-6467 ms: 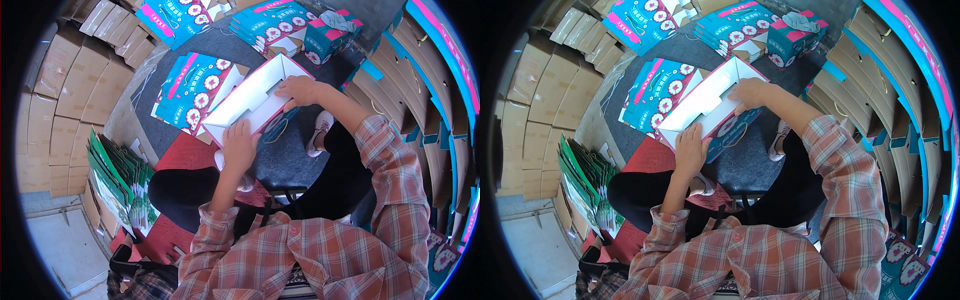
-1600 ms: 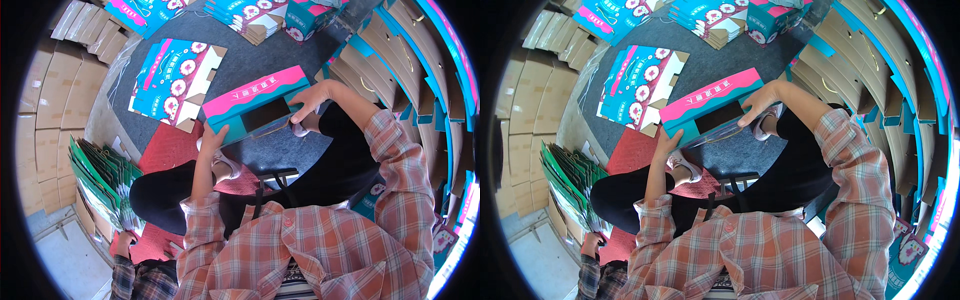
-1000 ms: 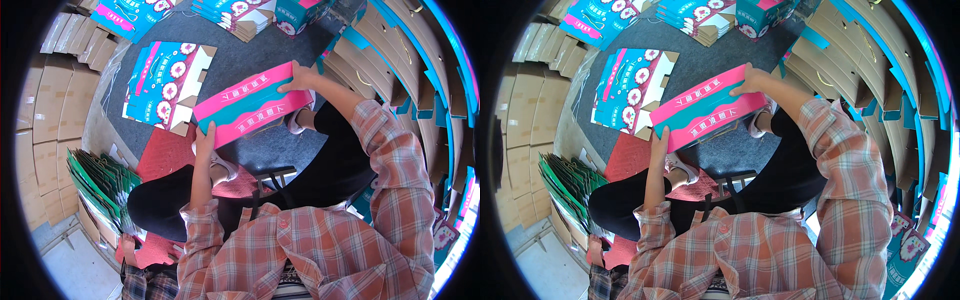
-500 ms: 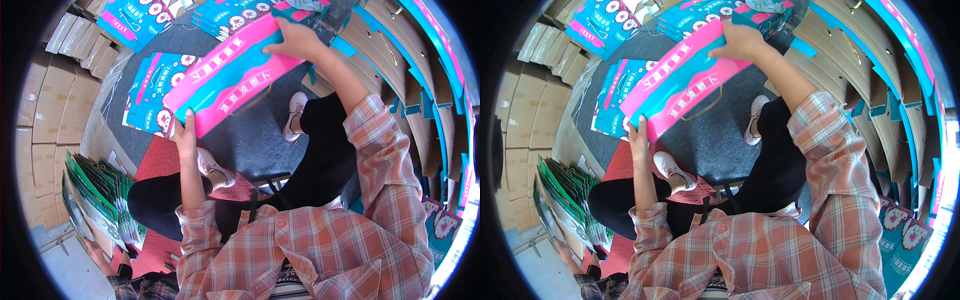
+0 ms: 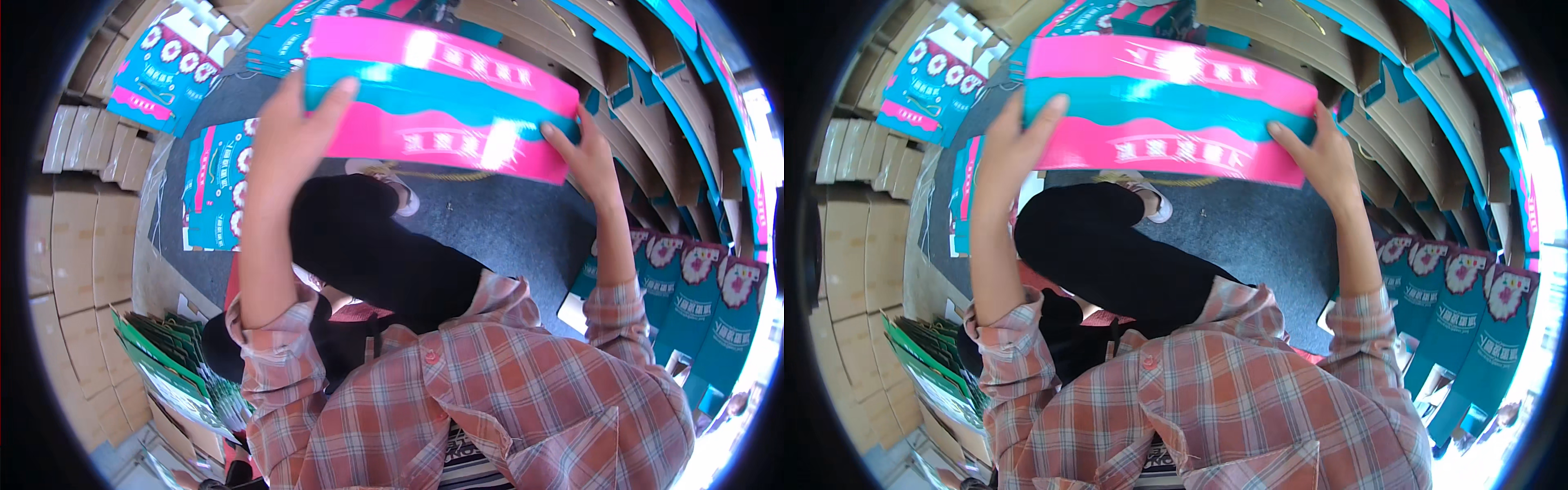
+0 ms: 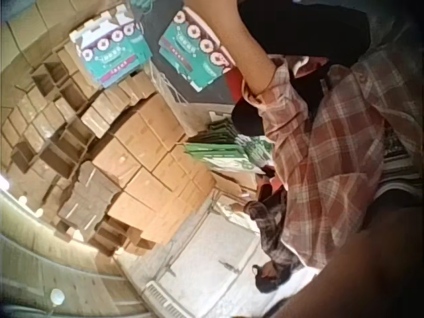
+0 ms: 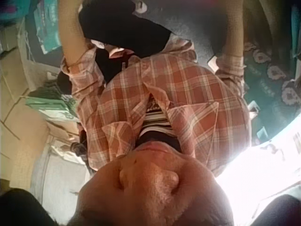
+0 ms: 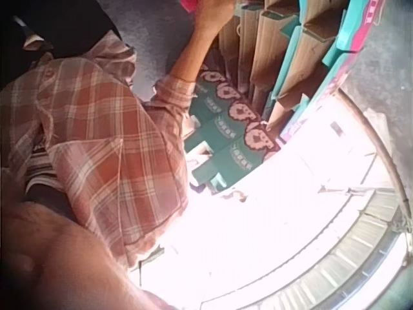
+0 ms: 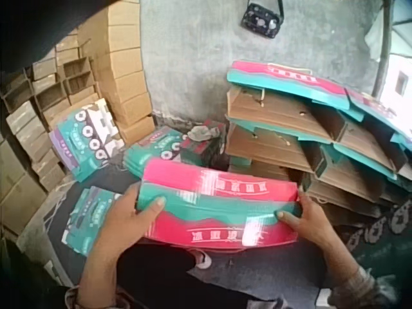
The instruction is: Manually folding and assembling printed cardboard boxes into their final 3D shape.
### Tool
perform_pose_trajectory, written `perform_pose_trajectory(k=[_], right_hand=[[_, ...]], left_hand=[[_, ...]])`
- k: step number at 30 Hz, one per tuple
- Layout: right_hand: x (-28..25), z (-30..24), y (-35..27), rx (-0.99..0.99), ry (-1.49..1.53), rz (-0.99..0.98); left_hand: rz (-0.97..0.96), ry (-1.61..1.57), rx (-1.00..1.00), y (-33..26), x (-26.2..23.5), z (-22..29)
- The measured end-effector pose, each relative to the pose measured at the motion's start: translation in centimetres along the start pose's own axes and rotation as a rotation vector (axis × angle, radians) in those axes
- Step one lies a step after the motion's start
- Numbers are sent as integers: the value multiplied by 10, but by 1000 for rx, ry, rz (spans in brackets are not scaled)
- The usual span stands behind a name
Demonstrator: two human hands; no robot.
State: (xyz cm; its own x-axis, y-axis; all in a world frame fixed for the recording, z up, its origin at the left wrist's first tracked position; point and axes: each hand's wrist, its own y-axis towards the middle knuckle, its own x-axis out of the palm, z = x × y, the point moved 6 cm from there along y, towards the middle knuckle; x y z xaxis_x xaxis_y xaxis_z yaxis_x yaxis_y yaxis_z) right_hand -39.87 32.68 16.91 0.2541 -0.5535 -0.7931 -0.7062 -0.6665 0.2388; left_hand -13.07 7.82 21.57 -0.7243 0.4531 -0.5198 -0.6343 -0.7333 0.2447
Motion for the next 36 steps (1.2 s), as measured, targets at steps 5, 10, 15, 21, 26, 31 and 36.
perform_pose_trajectory(k=[5, 10, 15, 21, 26, 31, 36], right_hand=[[-14, 165, -84, 348, 145, -87], [-32, 258, -176, 431, 43, 175], [4, 394, -332, 566, 61, 245], [37, 385, -335, 723, -289, 226], [85, 235, -154, 82, -235, 93], [200, 199, -113, 132, -456, -284], [203, 224, -131, 87, -501, -353]], left_hand=[[-319, 142, 32, -13, 163, -8], [-520, 107, 36, -73, 290, -27], [-1084, 51, -70, -128, 385, -48], [-1370, 210, -31, -161, 411, -99], [-1361, 384, -19, -127, 382, -76], [-1183, 402, 139, -117, 339, -13], [-928, 281, 284, -99, 271, 18]])
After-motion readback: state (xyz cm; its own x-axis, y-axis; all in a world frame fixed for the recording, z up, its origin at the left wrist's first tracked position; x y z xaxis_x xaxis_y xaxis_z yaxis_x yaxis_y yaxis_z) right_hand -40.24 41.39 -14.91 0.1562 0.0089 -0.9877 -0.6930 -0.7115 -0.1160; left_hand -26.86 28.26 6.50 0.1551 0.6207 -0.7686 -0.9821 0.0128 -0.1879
